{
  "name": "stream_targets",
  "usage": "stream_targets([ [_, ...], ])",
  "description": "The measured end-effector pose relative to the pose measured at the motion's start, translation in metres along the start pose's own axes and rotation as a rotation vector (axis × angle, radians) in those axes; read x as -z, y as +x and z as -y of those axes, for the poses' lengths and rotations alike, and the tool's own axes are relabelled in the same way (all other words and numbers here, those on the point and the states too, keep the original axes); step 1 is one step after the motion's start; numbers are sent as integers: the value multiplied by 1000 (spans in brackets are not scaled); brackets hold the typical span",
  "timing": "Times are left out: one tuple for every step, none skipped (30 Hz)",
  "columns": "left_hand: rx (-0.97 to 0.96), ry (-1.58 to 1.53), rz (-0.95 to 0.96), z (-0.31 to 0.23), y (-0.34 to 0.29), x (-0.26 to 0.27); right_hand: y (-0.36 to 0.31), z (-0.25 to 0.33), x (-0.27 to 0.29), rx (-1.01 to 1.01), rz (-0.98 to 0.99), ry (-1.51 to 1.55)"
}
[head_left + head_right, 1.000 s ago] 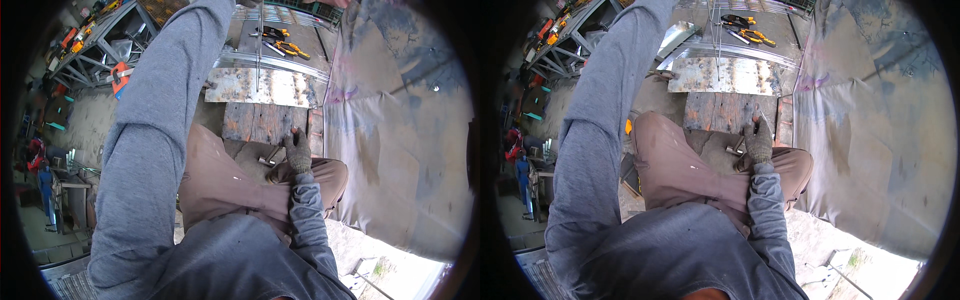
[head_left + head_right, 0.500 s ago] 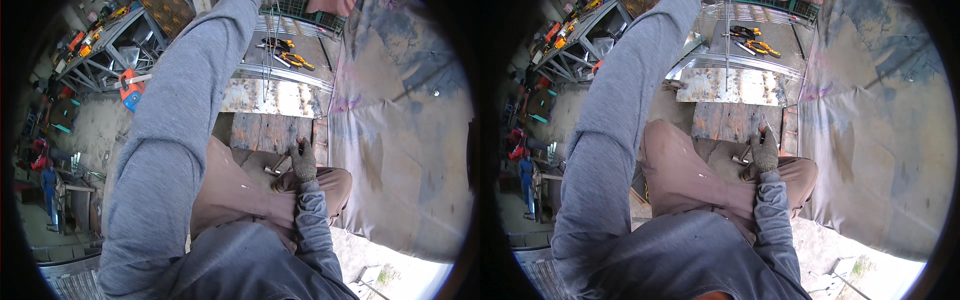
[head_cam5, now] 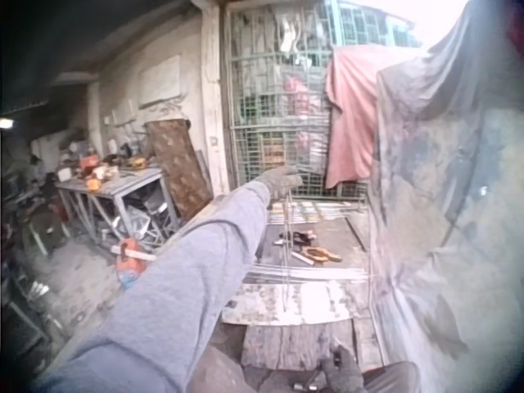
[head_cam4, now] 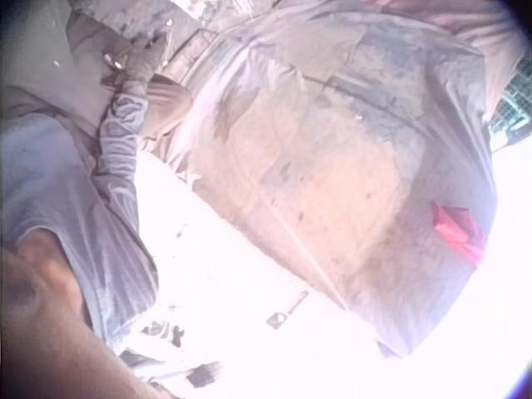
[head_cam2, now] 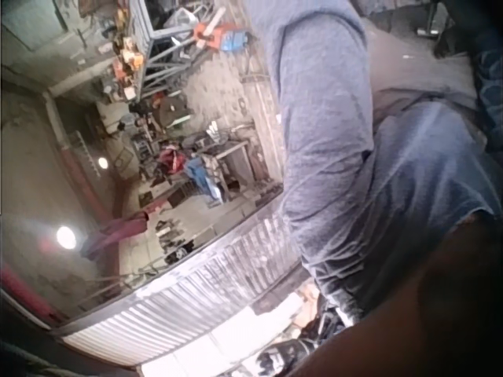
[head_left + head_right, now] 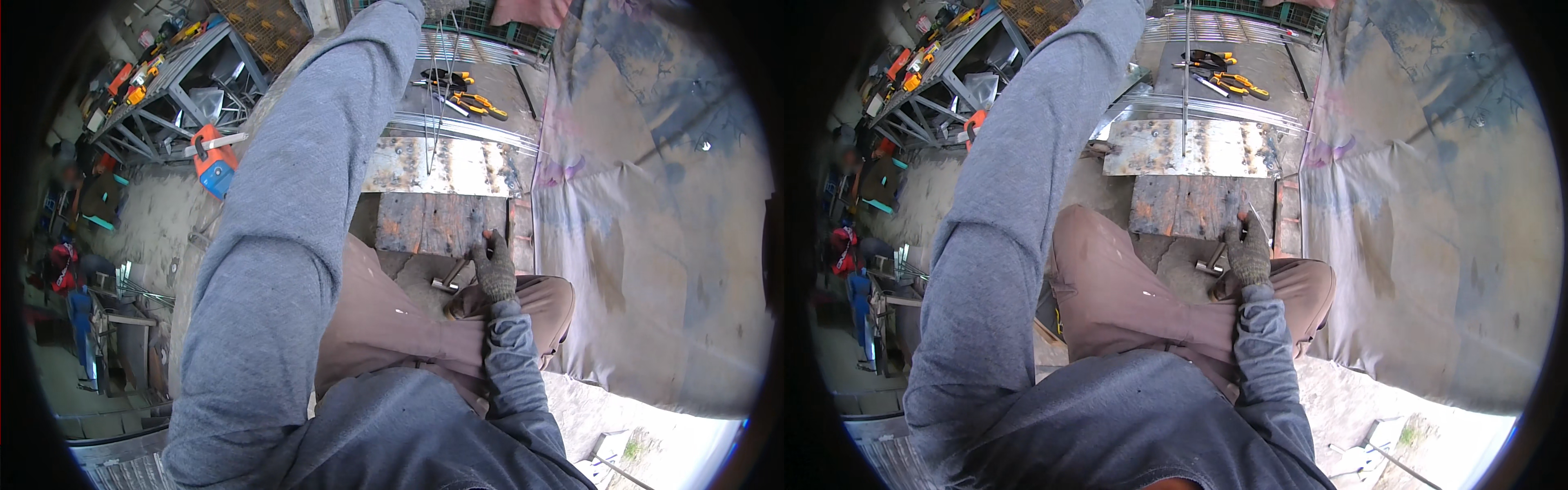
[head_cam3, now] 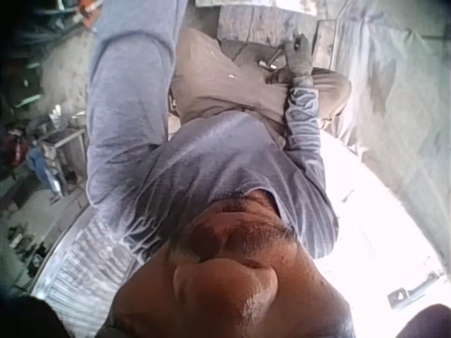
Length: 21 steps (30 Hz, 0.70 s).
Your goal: The person aligns and arranges metal wire rods onto a metal frame by hand, puts on dark safety glasses, and holds a welding electrode clamp over the assembled metal grid.
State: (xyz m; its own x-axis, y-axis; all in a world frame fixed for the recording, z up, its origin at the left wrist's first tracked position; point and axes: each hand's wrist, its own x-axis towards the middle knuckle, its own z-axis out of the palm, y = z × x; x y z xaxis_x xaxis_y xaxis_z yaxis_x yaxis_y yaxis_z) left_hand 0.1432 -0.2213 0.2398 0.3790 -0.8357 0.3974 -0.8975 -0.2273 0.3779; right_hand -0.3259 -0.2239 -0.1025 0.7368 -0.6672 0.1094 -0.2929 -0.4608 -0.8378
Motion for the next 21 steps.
stream_targets([
  [14,-118,-27,1,-6,0,1,-1,-1,-10,-2,17],
  [29,-235,-54,1,-11,2,2,-1,-2,-13,-7,21],
  [25,-232,-49,2,-16,5,4,0,-2,-7,26,3],
  [13,-166,-83,3,-20,11,5,0,-3,0,58,-14],
  [0,-99,-118,1,-23,14,6,0,-4,1,54,-9],
  [-4,-94,-118,-2,-26,16,6,0,-5,26,40,-35],
  [23,-194,-83,-9,-27,13,7,-2,-4,46,20,-67],
  [50,-294,-48,-16,-29,11,7,-5,-2,44,10,-68],
  [77,-394,-11,-24,-29,8,6,-7,0,45,1,-71],
  [164,-163,4,-33,-28,13,4,-9,1,54,-7,-70],
  [148,-167,8,-43,-29,5,3,-14,4,49,-23,-72],
  [145,-174,1,-52,-32,-3,1,-20,6,25,-27,-64],
  [140,-183,-4,-63,-28,-10,0,-26,9,-2,-32,-58],
  [75,320,-141,-7,-34,34,4,16,-13,74,29,49],
  [61,308,-140,-8,-30,24,4,11,-10,66,15,41],
  [70,228,-140,-18,-25,2,2,0,-4,37,-9,20],
  [97,174,-152,-17,-24,-1,1,-4,-4,33,-14,13],
  [28,129,-251,-16,-25,-6,1,-7,-4,60,-32,8],
  [25,131,-256,-14,-22,-4,1,-10,-5,65,-35,8],
  [22,152,-243,-15,-22,-3,2,-11,-5,59,-19,-21],
  [21,173,-232,-17,-20,0,3,-13,-6,54,-1,-51],
])
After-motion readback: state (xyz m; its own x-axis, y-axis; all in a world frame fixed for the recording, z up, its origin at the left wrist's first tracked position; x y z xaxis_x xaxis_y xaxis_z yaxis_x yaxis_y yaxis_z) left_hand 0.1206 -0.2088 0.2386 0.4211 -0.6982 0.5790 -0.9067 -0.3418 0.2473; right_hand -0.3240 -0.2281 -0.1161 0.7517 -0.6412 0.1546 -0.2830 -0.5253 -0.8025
